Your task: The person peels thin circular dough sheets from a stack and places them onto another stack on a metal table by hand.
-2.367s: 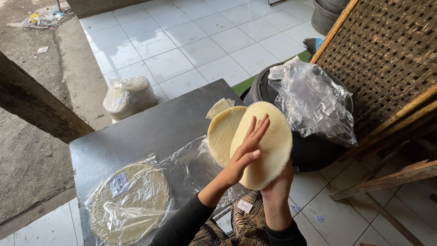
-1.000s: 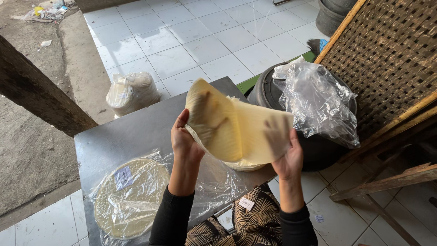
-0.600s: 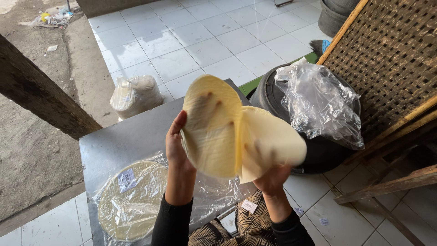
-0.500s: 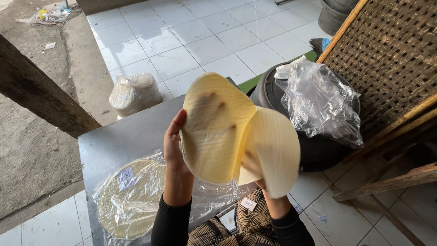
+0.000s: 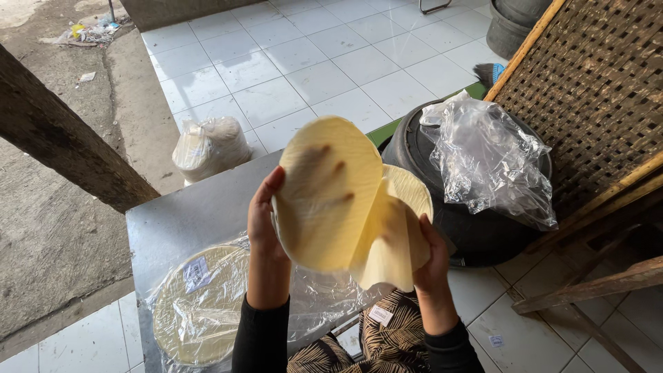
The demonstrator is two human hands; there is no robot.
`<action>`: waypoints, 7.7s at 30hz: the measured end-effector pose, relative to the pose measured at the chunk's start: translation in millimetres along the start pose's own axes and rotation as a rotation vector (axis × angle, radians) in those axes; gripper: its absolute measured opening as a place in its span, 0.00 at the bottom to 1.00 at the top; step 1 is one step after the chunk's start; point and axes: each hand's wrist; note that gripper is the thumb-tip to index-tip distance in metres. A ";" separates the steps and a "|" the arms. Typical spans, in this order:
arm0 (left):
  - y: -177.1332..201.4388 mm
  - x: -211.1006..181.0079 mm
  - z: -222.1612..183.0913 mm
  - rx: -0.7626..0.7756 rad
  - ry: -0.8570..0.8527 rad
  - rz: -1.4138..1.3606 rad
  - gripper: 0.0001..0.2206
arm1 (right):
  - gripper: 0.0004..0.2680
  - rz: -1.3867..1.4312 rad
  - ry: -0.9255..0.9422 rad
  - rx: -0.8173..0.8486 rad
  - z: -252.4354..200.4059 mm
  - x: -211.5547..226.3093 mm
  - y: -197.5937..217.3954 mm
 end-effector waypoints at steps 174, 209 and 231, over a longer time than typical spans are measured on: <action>-2.7 112.2 36.8 0.306 -0.012 0.670 0.40 | 0.09 -1.117 0.480 -0.346 45.3 -49.0 -35.3; 32.4 170.2 40.0 0.045 0.094 0.434 0.22 | 0.30 -1.605 0.839 -0.111 33.9 -81.8 -47.1; 7.9 42.7 37.2 -0.031 0.086 0.001 0.23 | 0.17 -0.143 0.404 -0.116 18.8 26.0 -13.5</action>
Point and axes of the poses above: each hand's wrist, its own z-axis towards the middle knuckle, its own y-axis out of the back of the hand, x = y × z, and after that the axes turned 4 degrees about y, right-handed
